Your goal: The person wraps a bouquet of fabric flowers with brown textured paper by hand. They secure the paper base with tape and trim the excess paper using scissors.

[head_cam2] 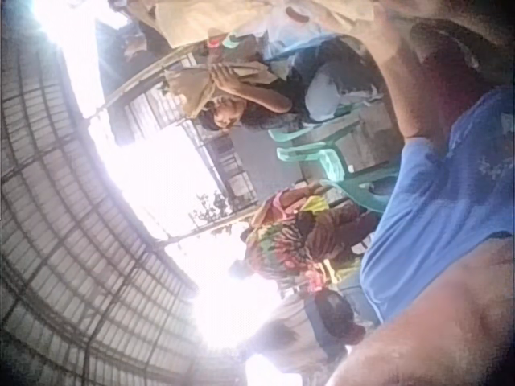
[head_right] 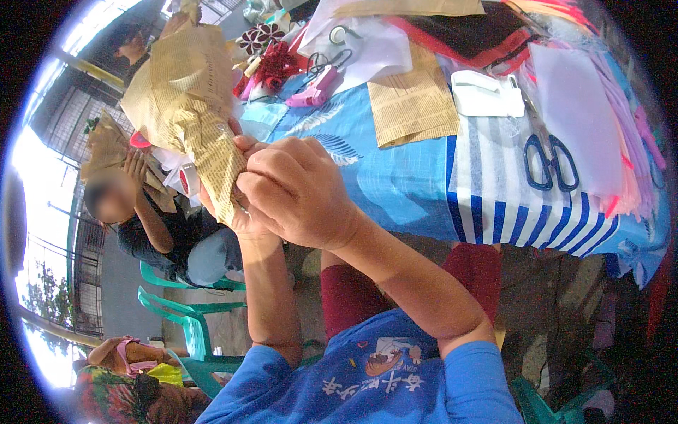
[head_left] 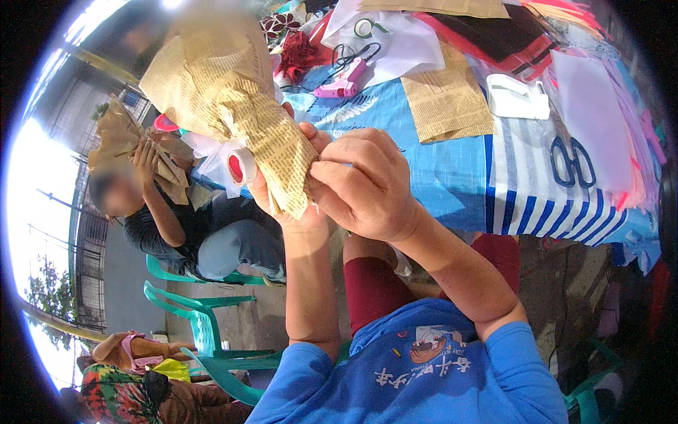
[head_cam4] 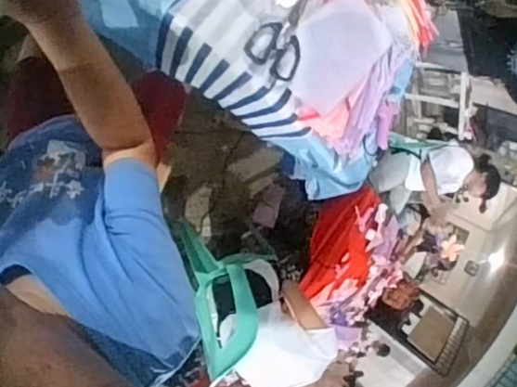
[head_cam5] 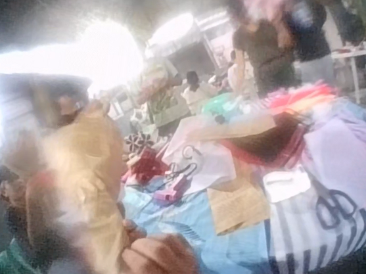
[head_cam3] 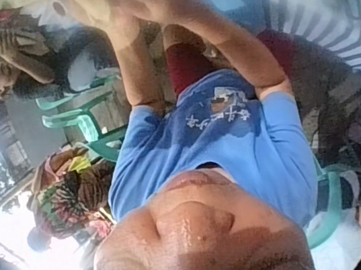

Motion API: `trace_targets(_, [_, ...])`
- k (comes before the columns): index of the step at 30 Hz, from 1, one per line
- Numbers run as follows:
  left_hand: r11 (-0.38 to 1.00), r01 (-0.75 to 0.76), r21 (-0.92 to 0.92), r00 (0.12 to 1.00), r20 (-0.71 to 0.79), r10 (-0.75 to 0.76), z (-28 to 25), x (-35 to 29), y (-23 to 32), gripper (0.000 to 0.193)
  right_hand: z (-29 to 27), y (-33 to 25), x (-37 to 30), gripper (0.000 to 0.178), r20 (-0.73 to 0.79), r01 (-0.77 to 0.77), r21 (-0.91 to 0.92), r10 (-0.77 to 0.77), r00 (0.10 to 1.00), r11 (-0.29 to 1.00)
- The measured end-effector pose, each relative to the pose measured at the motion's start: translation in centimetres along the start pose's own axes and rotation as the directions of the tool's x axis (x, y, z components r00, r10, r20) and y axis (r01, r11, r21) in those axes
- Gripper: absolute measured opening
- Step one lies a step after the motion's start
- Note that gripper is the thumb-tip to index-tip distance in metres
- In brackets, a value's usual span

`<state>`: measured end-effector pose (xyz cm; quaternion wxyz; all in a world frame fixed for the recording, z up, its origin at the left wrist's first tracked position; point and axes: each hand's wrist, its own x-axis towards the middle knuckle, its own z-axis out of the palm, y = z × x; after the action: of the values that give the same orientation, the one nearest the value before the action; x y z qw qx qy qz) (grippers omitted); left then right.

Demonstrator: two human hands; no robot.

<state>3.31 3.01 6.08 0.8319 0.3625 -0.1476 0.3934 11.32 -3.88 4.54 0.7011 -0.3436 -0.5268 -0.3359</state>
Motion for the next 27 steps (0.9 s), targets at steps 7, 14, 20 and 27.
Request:
trace_targets(7, [0.989, 0.01, -0.148, 0.999, -0.049, -0.018, 0.8, -0.4, -0.5, 0.071, 0.0, -0.5, 0.1, 0.024, 0.021, 0.004, 0.003, -0.004, 1.0, 1.0])
trace_targets(14, [0.98, 0.004, -0.201, 0.997, -0.076, -0.02, 0.3, -0.6, -0.7, 0.072, -0.4, -0.8, 0.1, 0.015, 0.069, -0.032, 0.051, 0.029, 0.997, 0.998])
trace_targets(20, [0.986, 0.073, -0.15, 0.997, 0.041, -0.068, -0.5, -0.5, -0.3, 0.072, 0.0, -0.4, -0.3, 0.026, 0.023, -0.057, 0.044, 0.056, 0.998, 0.997])
trace_targets(27, [0.861, 0.117, -0.495, 0.992, 0.025, -0.12, -1.2, -0.8, -0.5, 0.074, -0.2, -1.2, 0.2, 0.021, 0.122, -0.12, 0.131, 0.104, 0.987, 0.984])
